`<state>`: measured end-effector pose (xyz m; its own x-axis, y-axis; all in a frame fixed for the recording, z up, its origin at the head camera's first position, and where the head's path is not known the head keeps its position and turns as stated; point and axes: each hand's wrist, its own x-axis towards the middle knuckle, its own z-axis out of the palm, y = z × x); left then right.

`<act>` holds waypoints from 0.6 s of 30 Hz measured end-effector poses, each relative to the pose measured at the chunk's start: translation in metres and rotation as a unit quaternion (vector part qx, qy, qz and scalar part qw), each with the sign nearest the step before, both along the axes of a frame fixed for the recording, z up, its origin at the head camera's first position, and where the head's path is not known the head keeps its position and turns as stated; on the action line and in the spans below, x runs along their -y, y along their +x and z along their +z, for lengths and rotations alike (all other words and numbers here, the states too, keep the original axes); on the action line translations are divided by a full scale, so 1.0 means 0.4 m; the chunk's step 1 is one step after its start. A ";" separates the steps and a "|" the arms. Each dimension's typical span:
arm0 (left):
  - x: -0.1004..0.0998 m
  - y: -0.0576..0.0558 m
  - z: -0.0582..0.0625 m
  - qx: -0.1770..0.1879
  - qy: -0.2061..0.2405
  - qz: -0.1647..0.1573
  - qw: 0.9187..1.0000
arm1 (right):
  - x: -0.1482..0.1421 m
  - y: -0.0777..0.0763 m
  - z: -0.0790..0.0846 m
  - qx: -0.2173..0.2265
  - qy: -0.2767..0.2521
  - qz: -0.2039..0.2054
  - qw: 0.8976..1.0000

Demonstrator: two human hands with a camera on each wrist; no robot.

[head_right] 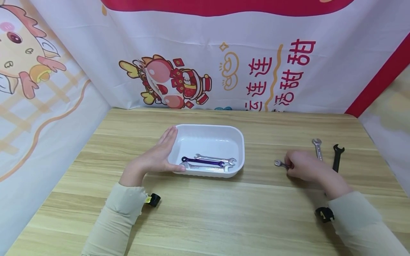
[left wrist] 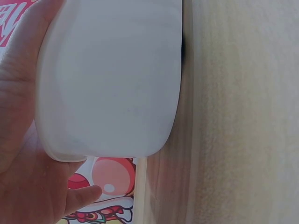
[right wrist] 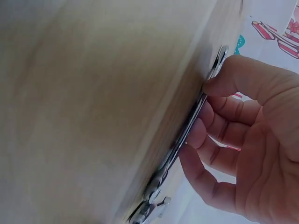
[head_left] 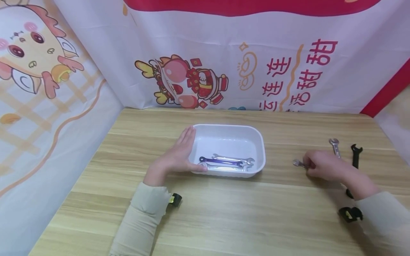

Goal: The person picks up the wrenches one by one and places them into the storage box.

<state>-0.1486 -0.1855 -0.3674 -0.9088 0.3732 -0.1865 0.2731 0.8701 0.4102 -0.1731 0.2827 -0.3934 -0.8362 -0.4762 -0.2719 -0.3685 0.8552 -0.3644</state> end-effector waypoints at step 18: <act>0.001 -0.002 0.000 0.004 0.003 0.006 1.000 | -0.040 -0.002 -0.015 -0.018 -0.059 0.028 0.998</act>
<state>-0.1495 -0.1860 -0.3675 -0.9118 0.3631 -0.1917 0.2587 0.8706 0.4184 -0.1740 0.2988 -0.3994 -0.8156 -0.5497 -0.1808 -0.4297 0.7845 -0.4471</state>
